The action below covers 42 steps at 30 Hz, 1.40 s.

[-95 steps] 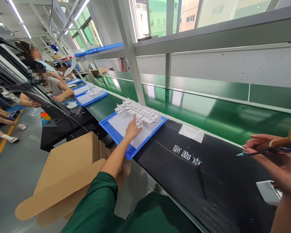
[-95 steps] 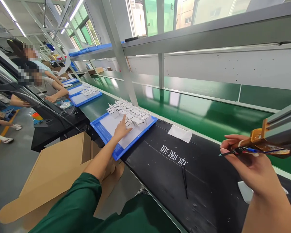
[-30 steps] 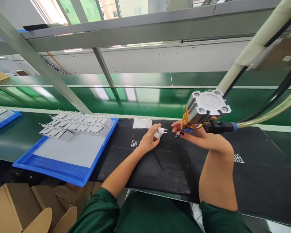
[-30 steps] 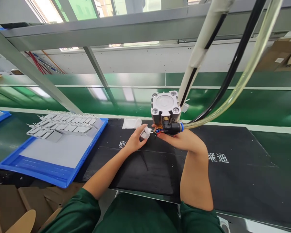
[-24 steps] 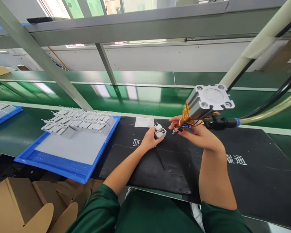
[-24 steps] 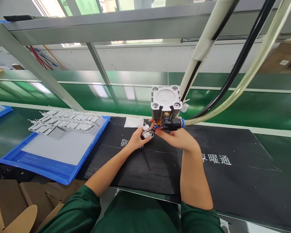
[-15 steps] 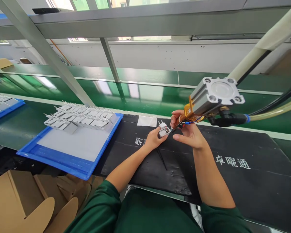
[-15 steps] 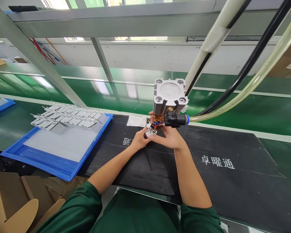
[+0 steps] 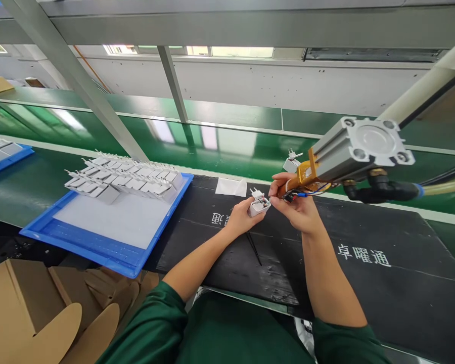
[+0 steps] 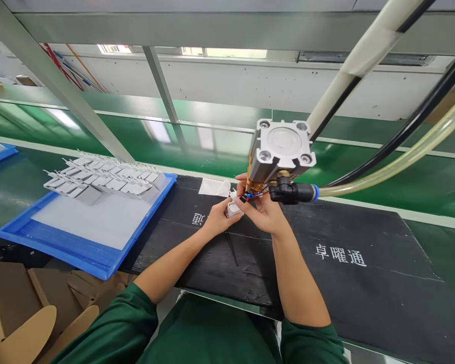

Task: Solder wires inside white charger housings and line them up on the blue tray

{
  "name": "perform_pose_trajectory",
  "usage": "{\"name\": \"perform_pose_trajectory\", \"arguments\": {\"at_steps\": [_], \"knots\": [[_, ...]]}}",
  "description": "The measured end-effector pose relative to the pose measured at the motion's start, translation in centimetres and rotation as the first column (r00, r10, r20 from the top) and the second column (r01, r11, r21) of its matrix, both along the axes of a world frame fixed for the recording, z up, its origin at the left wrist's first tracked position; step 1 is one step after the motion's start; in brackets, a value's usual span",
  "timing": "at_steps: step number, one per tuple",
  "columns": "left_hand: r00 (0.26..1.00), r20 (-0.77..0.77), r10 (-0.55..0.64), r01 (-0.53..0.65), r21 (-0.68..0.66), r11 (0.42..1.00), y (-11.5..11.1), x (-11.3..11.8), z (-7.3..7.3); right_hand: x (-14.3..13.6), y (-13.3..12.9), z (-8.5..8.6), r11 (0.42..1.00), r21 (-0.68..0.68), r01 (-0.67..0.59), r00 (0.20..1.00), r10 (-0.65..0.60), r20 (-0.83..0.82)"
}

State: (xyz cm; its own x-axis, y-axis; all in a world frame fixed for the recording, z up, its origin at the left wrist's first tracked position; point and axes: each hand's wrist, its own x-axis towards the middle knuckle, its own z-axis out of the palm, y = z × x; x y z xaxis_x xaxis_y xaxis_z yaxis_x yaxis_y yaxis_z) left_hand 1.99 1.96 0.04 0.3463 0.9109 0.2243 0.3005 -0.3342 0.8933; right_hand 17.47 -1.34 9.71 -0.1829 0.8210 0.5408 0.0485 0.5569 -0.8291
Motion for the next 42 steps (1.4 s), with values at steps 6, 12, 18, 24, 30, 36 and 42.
{"name": "perform_pose_trajectory", "arguments": {"at_steps": [6,12,18,24,30,36,42], "knots": [[0.999,-0.038,0.026,-0.028,-0.066,0.997,0.1,0.1,-0.3,-0.3,-0.2,0.2,1.000,-0.014,-0.026,0.998,0.025,-0.054],[0.997,0.071,-0.010,0.020,-0.149,0.989,-0.1,0.8,-0.7,-1.8,-0.8,0.5,0.999,0.003,-0.038,0.992,0.039,-0.121],[0.985,0.172,-0.011,0.039,-0.163,0.986,-0.7,1.4,-0.6,-2.7,-1.5,1.2,0.997,-0.070,-0.022,0.993,0.013,-0.117],[0.969,0.247,-0.030,0.067,-0.143,0.987,-0.7,1.5,-1.0,-2.6,-1.5,1.1,0.996,-0.076,-0.038,0.990,0.028,-0.135],[0.998,0.061,0.003,0.004,-0.110,0.994,0.1,0.9,-1.2,-1.7,-1.3,0.3,0.986,-0.047,-0.157,0.972,0.146,-0.185],[0.991,-0.098,0.093,-0.105,-0.118,0.987,1.4,-1.9,0.9,-0.7,-0.4,-0.2,0.989,-0.029,-0.144,0.980,0.138,-0.144],[0.987,0.149,0.060,-0.023,-0.236,0.972,1.3,-3.0,2.4,0.3,-0.1,0.2,0.999,0.000,-0.051,0.998,0.051,-0.027]]}}
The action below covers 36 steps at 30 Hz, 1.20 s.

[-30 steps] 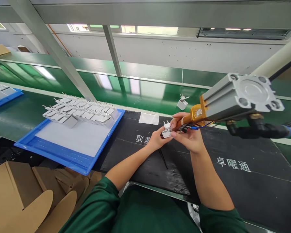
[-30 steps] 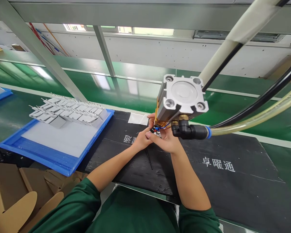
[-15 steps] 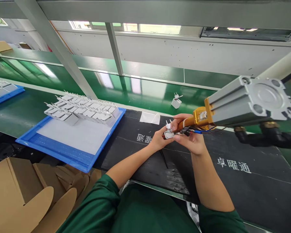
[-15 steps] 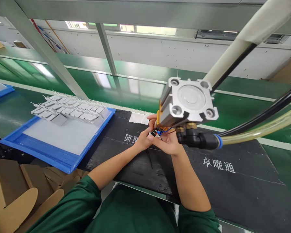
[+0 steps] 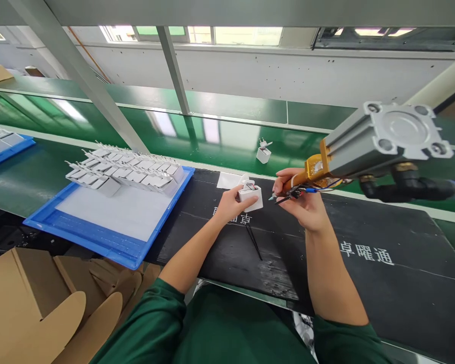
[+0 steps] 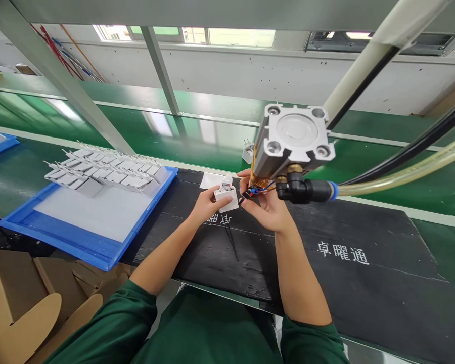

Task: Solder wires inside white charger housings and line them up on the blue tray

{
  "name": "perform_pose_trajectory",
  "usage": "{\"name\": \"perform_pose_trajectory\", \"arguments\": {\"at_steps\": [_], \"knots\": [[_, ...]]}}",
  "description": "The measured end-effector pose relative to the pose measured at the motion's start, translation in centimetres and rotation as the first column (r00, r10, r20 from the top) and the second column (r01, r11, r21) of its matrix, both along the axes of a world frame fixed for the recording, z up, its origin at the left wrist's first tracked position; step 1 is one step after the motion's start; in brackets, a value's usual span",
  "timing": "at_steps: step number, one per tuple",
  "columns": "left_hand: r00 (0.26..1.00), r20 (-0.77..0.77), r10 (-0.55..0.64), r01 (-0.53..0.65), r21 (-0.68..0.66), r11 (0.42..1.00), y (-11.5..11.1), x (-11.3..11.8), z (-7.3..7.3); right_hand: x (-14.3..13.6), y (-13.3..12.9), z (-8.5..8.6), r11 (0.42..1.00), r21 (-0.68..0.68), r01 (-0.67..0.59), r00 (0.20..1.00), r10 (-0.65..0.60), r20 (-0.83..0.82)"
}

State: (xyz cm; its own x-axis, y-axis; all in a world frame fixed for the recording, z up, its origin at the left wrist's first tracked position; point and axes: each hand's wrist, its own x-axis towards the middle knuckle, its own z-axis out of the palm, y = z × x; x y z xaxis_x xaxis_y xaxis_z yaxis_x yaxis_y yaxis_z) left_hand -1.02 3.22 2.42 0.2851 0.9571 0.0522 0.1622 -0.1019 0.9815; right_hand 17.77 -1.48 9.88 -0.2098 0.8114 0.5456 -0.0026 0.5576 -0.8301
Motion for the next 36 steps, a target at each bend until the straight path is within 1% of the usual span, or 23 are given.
{"name": "perform_pose_trajectory", "arguments": {"at_steps": [3,7,12,17,19,20,23,25,26,28,31,33,34,36], "knots": [[0.997,0.063,-0.047,0.050,-0.045,0.998,-0.2,0.1,-0.1,0.2,0.1,-0.1,0.999,-0.008,0.037,0.999,-0.037,0.029],[0.988,0.137,-0.076,0.091,-0.112,0.989,-0.1,0.2,-0.1,0.5,0.4,-0.1,0.999,-0.006,0.033,0.998,-0.033,0.052],[0.995,0.097,-0.030,0.044,-0.148,0.988,0.1,0.1,0.1,0.6,0.4,0.0,0.999,-0.021,0.044,0.998,-0.043,0.039],[0.993,0.098,-0.060,0.073,-0.134,0.988,0.3,0.1,-0.3,0.6,0.4,0.1,0.998,-0.039,0.048,0.998,-0.047,0.036],[0.995,0.056,-0.079,0.084,-0.103,0.991,0.4,0.0,-0.6,0.6,0.4,0.1,0.998,-0.036,0.049,0.998,-0.048,0.042],[0.996,0.005,-0.085,0.085,-0.079,0.993,0.5,-0.1,-0.7,0.6,0.4,0.1,0.998,-0.032,0.048,0.998,-0.047,0.045],[0.973,-0.217,-0.074,0.075,-0.005,0.997,1.0,-0.3,-1.2,0.8,0.5,0.1,0.999,-0.028,0.038,0.998,-0.036,0.047],[0.946,-0.313,-0.079,0.085,0.004,0.996,1.4,-0.4,-1.6,0.9,0.5,0.0,0.999,-0.035,0.039,0.998,-0.038,0.047],[0.941,-0.325,-0.091,0.093,-0.010,0.996,1.6,-0.4,-1.8,1.0,0.5,0.0,0.998,-0.042,0.045,0.998,-0.043,0.049],[0.952,-0.284,-0.112,0.100,-0.056,0.993,2.1,-0.1,-2.4,1.1,0.5,0.0,0.997,-0.054,0.056,0.997,-0.053,0.055],[0.982,-0.135,-0.131,0.120,-0.088,0.989,2.9,0.5,-3.2,1.0,0.4,0.0,0.996,-0.055,0.063,0.996,-0.059,0.060],[0.984,-0.097,-0.152,0.149,-0.034,0.988,3.0,0.9,-3.4,1.0,0.4,0.0,0.997,-0.049,0.064,0.996,-0.061,0.059],[0.980,-0.123,-0.155,0.159,0.020,0.987,3.0,0.9,-3.3,1.0,0.4,0.0,0.997,-0.045,0.062,0.997,-0.059,0.058],[0.958,-0.256,-0.132,0.176,0.158,0.972,2.6,0.8,-2.9,0.9,0.4,0.0,0.998,-0.038,0.058,0.997,-0.056,0.054]]}}
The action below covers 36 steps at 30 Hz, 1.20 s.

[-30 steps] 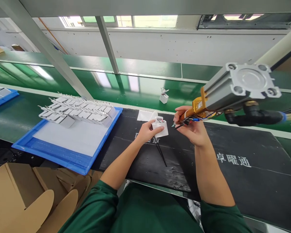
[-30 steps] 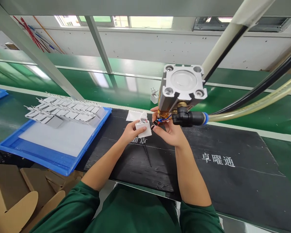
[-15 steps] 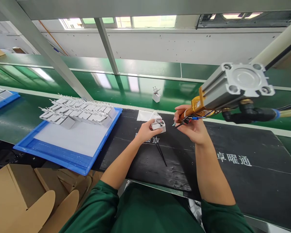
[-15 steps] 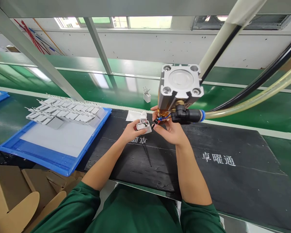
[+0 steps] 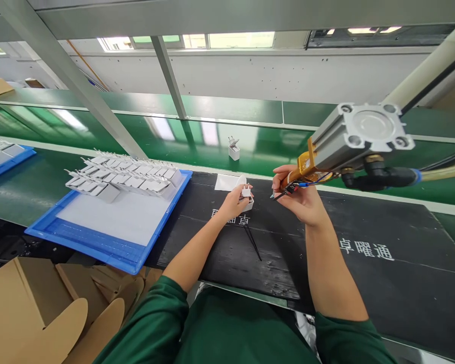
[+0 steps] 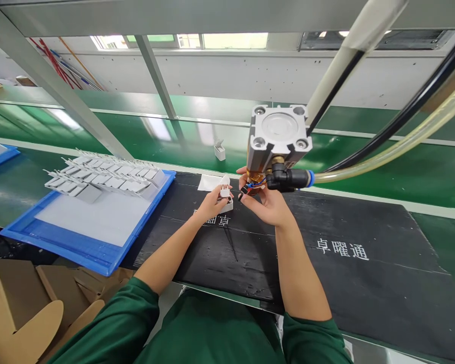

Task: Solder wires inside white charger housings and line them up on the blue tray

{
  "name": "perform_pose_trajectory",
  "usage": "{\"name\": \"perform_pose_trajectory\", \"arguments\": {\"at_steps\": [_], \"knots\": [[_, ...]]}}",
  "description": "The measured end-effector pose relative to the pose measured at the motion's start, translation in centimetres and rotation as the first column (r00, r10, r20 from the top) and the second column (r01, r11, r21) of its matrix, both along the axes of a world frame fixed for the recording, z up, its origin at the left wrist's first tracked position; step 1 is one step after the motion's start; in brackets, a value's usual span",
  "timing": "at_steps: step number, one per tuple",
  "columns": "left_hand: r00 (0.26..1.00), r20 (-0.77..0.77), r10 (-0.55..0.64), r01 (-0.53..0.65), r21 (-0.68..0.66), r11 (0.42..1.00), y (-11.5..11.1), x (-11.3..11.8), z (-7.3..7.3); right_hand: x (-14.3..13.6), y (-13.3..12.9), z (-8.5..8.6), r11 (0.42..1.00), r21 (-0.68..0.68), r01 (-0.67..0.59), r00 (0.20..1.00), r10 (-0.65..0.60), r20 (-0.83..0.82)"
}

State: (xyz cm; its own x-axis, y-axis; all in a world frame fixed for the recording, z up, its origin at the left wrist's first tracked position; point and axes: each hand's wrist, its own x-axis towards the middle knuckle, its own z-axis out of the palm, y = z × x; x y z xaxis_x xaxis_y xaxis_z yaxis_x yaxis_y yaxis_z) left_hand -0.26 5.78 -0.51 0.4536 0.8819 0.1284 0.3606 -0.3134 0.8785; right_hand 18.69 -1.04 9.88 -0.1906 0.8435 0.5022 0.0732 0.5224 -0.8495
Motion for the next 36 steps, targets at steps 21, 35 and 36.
{"name": "perform_pose_trajectory", "arguments": {"at_steps": [21,35,36], "knots": [[0.847,-0.522,0.100,0.044,0.257,0.965,-2.2,-0.1,0.4,-0.3,0.0,0.4,1.000,-0.026,0.006,1.000,-0.005,0.006],[0.521,-0.705,0.482,-0.373,0.320,0.871,4.9,-10.5,3.8,0.7,0.2,-0.3,0.999,-0.012,-0.036,0.999,0.036,0.018],[0.521,-0.722,0.455,-0.379,0.282,0.882,5.3,-11.2,4.2,0.8,0.2,-0.3,0.999,-0.009,-0.034,0.999,0.034,0.023]]}}
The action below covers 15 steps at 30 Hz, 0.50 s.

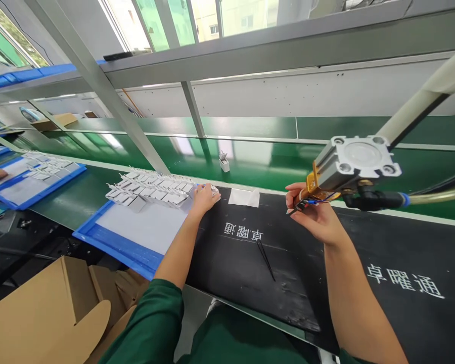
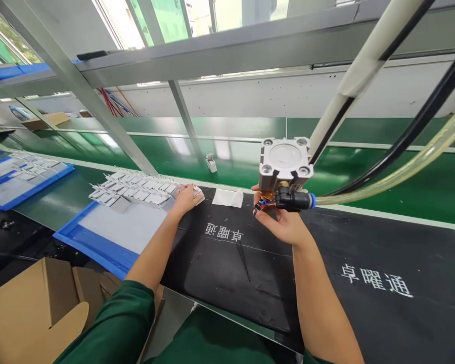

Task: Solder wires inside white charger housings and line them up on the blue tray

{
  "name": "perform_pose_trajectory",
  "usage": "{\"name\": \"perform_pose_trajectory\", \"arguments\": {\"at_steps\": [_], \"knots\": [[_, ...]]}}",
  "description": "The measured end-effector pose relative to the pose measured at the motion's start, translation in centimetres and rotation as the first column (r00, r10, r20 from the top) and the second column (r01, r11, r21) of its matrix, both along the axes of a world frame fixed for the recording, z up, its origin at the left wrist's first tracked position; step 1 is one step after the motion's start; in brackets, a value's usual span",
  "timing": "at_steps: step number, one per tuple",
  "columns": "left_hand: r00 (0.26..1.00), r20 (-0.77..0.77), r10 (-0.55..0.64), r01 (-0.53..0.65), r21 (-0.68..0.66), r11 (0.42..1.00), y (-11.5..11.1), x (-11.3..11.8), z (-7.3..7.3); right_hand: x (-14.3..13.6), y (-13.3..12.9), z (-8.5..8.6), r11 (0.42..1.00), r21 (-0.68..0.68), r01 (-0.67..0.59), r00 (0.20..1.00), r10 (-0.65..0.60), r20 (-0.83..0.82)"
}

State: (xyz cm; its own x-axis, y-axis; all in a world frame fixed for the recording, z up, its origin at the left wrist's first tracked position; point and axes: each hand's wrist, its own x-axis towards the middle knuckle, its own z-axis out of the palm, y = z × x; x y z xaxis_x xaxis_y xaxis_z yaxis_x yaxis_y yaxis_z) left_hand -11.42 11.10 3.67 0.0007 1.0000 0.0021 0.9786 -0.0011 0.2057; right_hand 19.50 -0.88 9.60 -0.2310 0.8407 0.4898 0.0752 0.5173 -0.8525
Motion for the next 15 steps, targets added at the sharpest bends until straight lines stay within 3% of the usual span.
{"name": "perform_pose_trajectory", "arguments": {"at_steps": [4,7,10,13,15], "knots": [[0.995,0.099,0.008,-0.007,-0.013,1.000,3.3,-0.8,2.8,0.5,-0.1,-0.2,1.000,-0.006,0.020,0.999,-0.020,0.028],[0.990,0.135,-0.025,0.031,-0.041,0.999,7.7,1.2,4.6,0.9,0.0,-0.7,0.997,-0.031,0.066,0.996,-0.064,0.067],[0.998,0.060,-0.018,0.030,-0.205,0.978,12.2,4.1,4.9,1.3,0.2,-1.4,0.995,-0.033,0.094,0.993,-0.091,0.080],[1.000,0.000,0.025,-0.025,-0.210,0.977,15.4,5.8,4.6,1.5,0.5,-1.9,0.995,0.016,0.100,0.991,-0.101,0.085],[0.998,-0.034,0.060,-0.065,-0.191,0.979,16.5,5.6,4.4,1.5,0.7,-2.2,0.993,0.051,0.102,0.990,-0.107,0.089]]}}
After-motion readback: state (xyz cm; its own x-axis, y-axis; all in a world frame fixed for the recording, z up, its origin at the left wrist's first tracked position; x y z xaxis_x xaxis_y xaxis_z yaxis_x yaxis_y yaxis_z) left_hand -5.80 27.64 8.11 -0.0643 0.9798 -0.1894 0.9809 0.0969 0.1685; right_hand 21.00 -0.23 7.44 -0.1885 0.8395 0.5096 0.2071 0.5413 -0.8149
